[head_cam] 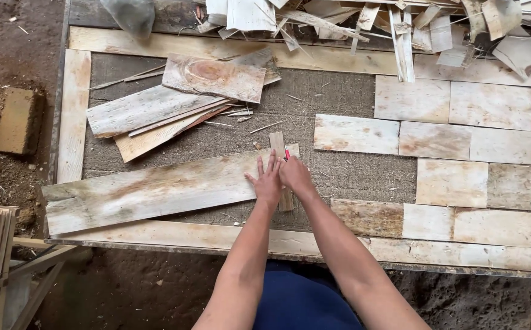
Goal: Trimming thin wood veneer pieces with a utility knife and arranging them into a tiled pattern on a wooden surface.
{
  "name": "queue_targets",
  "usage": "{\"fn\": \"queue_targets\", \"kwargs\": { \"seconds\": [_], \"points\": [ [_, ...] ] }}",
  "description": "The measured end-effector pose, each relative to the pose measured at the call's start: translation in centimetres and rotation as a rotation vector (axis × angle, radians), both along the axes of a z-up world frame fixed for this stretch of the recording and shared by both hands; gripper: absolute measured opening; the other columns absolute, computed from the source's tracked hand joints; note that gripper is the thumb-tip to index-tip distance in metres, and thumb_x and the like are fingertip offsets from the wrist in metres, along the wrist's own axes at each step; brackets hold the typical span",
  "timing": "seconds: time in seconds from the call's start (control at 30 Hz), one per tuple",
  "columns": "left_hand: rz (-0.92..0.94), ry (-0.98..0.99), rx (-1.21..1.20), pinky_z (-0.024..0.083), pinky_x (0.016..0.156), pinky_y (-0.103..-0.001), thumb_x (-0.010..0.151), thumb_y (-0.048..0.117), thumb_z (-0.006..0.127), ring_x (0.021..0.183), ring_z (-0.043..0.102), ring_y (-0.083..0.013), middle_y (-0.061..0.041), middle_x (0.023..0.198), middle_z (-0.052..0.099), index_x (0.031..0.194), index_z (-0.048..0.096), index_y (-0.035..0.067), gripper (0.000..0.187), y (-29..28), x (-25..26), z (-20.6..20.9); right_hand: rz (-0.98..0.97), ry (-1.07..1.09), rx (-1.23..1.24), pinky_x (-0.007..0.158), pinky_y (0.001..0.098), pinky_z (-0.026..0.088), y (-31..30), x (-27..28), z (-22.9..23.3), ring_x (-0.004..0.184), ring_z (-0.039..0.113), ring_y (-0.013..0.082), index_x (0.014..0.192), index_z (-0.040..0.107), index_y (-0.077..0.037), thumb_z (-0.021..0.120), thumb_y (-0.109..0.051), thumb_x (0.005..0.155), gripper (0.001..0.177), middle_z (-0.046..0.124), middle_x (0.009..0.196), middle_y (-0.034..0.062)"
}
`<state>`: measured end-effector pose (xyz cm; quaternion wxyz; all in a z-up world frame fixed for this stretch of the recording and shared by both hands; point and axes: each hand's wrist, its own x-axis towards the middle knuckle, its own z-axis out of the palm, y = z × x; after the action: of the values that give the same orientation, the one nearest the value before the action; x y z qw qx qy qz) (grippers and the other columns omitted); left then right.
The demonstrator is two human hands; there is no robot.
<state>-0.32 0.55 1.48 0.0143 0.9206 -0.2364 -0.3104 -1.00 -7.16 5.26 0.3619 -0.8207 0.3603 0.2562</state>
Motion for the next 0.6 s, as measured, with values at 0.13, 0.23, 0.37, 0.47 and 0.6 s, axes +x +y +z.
{"fn": "queue_targets", "kwargs": {
  "seconds": [0.13, 0.23, 0.37, 0.47, 0.6],
  "points": [
    [0.005, 0.010, -0.013, 0.024, 0.106, -0.089, 0.091, 0.014, 0.071, 0.158, -0.002, -0.0358, 0.015, 0.172, -0.009, 0.160, 0.025, 0.030, 0.085, 0.0, -0.1, -0.1, -0.013, 0.011, 0.022, 0.099, 0.0598, 0.051, -0.5, -0.1, -0.3, 0.119, 0.063, 0.0538, 0.123, 0.058, 0.010, 0.038, -0.037, 0.101, 0.055, 0.066, 0.122, 0.0368],
    [0.009, 0.007, -0.007, 0.023, 0.108, -0.088, 0.093, 0.007, 0.066, 0.158, -0.002, -0.0337, 0.017, 0.172, -0.009, 0.161, 0.024, 0.031, 0.083, 0.0, 0.1, -1.7, 0.000, 0.037, 0.003, 0.098, 0.0579, 0.052, -0.2, -0.4, -0.8, 0.119, 0.064, 0.0508, 0.124, 0.060, 0.008, 0.039, -0.035, 0.101, 0.054, 0.067, 0.122, 0.0335],
    [0.028, 0.020, -0.029, 0.021, 0.107, -0.089, 0.100, 0.012, 0.058, 0.158, 0.000, -0.0343, 0.017, 0.172, -0.007, 0.160, 0.026, 0.031, 0.071, 0.3, -0.7, -3.7, 0.027, 0.116, 0.039, 0.103, 0.0578, 0.050, 0.6, -3.2, -0.2, 0.126, 0.060, 0.0509, 0.129, 0.056, 0.011, 0.035, -0.037, 0.102, 0.059, 0.064, 0.130, 0.0345],
    [0.026, -0.003, -0.032, 0.021, 0.108, -0.088, 0.098, 0.009, 0.058, 0.158, 0.001, -0.0339, 0.016, 0.172, -0.005, 0.161, 0.026, 0.031, 0.074, 0.1, 0.0, -3.4, 0.030, 0.122, 0.037, 0.101, 0.0582, 0.051, 0.7, -4.5, -0.7, 0.124, 0.061, 0.0509, 0.130, 0.055, 0.010, 0.034, -0.041, 0.102, 0.061, 0.064, 0.128, 0.0343],
    [0.021, -0.024, -0.012, 0.022, 0.107, -0.088, 0.098, 0.006, 0.058, 0.158, 0.003, -0.0332, 0.016, 0.172, -0.003, 0.160, 0.028, 0.031, 0.074, 0.0, 0.1, -1.5, 0.010, 0.127, 0.056, 0.103, 0.0598, 0.049, 1.2, -7.2, 0.1, 0.124, 0.060, 0.0539, 0.129, 0.053, 0.012, 0.034, -0.038, 0.103, 0.059, 0.062, 0.128, 0.0377]
  ]
}}
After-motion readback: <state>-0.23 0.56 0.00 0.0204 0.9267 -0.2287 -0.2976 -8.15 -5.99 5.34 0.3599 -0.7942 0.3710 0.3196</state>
